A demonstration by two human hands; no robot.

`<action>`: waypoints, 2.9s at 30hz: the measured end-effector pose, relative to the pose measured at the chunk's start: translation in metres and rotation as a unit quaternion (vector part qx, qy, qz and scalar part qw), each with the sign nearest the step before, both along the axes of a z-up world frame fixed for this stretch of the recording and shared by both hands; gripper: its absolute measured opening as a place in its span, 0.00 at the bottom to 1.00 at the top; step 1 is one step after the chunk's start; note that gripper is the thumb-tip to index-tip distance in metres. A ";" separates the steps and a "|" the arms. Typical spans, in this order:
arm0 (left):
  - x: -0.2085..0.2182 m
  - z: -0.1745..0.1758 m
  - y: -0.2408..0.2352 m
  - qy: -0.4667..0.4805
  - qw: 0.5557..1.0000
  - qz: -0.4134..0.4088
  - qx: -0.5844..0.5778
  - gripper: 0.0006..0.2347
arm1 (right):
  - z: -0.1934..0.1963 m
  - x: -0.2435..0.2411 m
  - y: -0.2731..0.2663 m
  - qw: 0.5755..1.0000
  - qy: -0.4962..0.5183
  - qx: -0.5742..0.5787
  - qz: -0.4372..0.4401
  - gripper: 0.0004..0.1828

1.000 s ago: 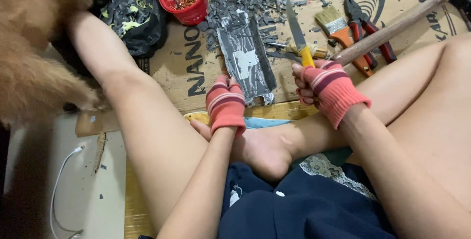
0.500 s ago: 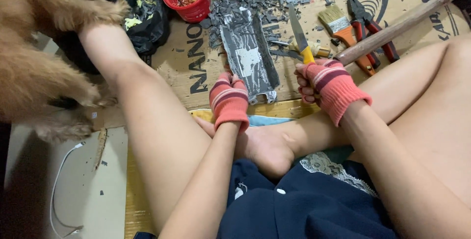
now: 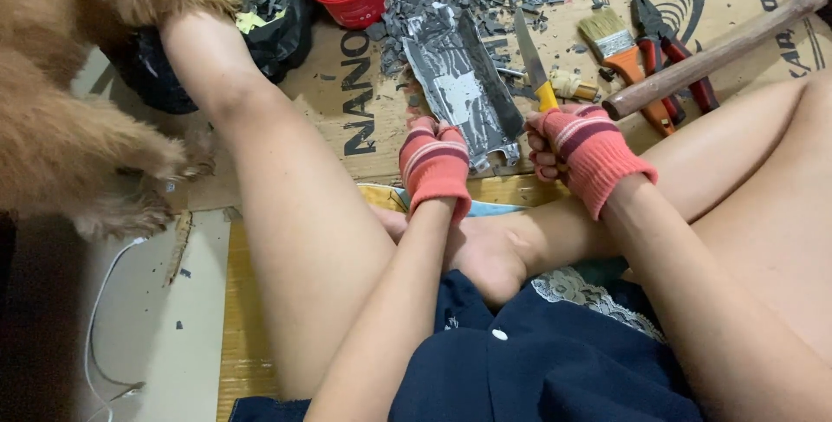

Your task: The person sits on the floor and uses a yellow utility knife to scrape a black plastic sheet, removing material and creating debris. A dog is present nearby, occasionally sniffing the person's leg.

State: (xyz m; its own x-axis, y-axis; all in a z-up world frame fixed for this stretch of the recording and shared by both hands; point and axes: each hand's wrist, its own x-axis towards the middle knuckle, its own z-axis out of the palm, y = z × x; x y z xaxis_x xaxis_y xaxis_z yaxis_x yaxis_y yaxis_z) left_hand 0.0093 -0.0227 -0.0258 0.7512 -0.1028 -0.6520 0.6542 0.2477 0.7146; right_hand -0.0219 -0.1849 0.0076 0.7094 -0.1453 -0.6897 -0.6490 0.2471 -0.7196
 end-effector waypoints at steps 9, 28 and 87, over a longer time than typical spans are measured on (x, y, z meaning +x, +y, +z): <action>-0.002 -0.004 0.012 0.006 1.000 -0.006 -0.027 0.13 | -0.004 -0.002 -0.006 1.000 0.012 0.011 -0.006 0.02; 0.009 -0.010 0.009 0.012 0.998 0.006 -0.069 0.13 | 0.046 -0.030 0.014 0.923 -0.041 -0.283 0.257 0.21; 0.009 -0.027 0.013 -0.004 0.965 0.106 -0.241 0.13 | 0.032 0.043 0.070 0.761 -0.032 -0.508 0.403 0.21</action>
